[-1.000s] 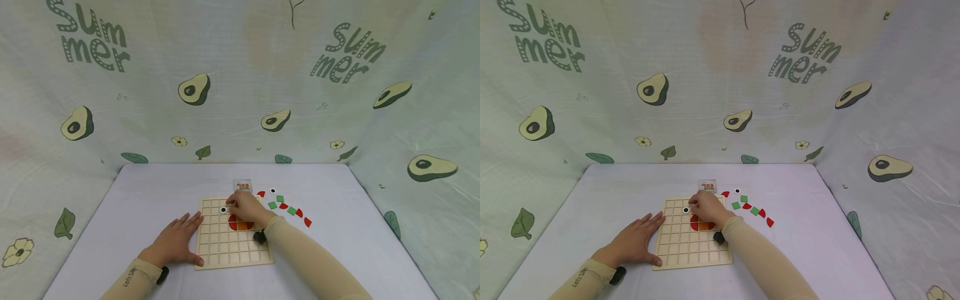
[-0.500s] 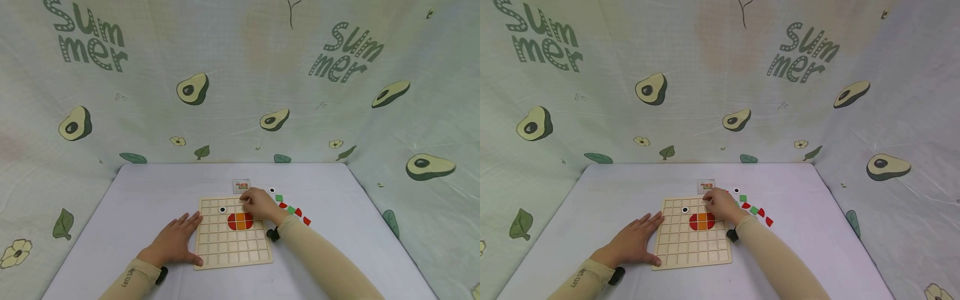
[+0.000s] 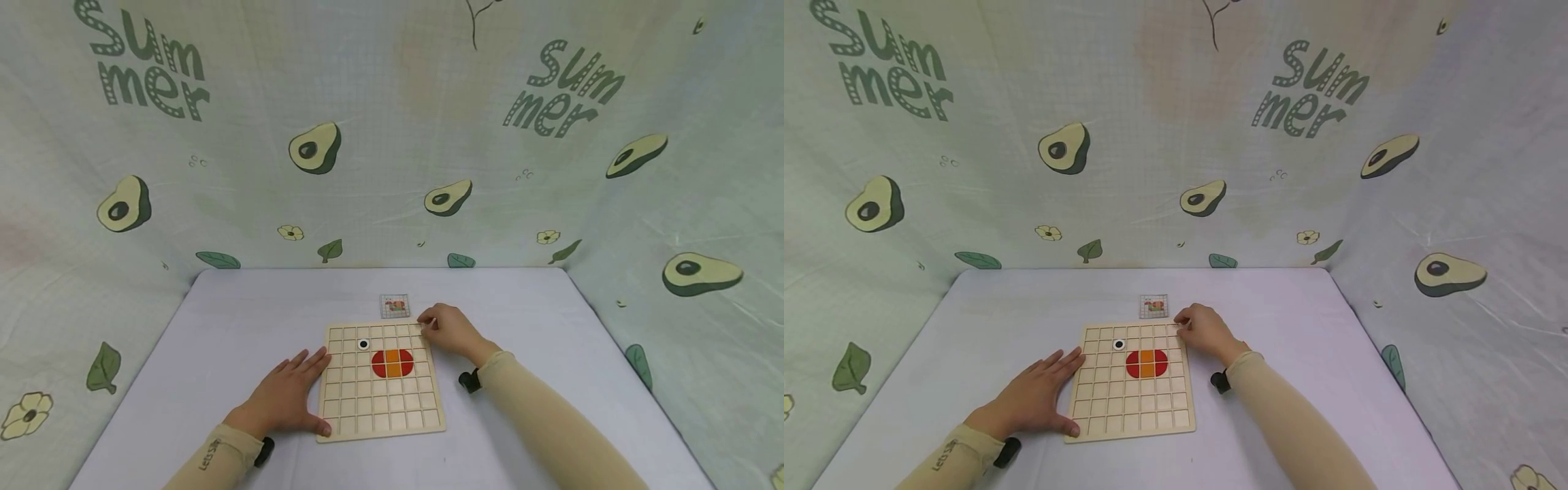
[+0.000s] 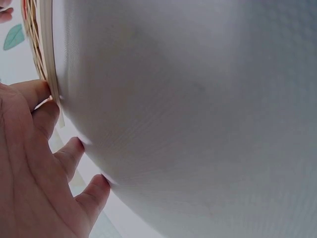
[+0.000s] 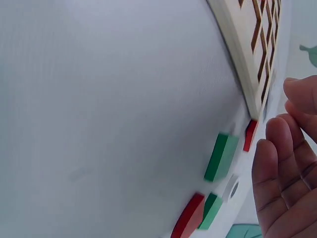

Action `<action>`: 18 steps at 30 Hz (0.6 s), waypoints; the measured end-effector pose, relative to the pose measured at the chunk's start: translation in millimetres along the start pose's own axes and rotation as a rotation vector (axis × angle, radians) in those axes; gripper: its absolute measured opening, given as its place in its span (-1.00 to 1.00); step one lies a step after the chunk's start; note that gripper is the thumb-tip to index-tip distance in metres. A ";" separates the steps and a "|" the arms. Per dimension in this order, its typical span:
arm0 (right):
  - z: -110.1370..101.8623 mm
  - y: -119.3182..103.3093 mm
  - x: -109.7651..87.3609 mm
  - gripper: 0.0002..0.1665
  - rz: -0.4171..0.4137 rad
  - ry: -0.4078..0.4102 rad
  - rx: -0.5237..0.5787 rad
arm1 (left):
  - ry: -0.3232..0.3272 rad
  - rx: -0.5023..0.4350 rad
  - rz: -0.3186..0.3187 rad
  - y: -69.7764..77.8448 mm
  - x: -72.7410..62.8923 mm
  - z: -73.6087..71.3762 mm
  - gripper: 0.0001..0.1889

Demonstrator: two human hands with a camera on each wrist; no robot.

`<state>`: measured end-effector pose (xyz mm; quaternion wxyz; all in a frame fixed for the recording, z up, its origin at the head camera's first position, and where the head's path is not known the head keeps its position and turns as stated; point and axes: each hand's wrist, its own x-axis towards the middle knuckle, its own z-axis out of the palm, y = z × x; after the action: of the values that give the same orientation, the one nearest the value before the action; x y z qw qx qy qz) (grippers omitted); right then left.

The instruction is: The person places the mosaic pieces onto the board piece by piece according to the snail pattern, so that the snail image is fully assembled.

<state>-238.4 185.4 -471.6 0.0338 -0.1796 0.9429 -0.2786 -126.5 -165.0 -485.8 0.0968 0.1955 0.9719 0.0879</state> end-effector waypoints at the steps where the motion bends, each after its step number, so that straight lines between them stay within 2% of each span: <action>1: -1.7 1.8 -0.4 -0.79 0.007 0.002 0.004 | 0.000 -0.002 -0.001 -0.3 0.0 0.5 0.40; 18: -17.6 31.1 -2.1 -0.72 0.148 0.018 0.011 | 0.008 -0.006 0.005 -2.0 0.4 2.7 0.42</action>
<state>-249.3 219.4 -473.5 0.0469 -0.1067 0.9522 -0.2823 -126.9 -166.3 -488.9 0.0934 0.1973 0.9716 0.0919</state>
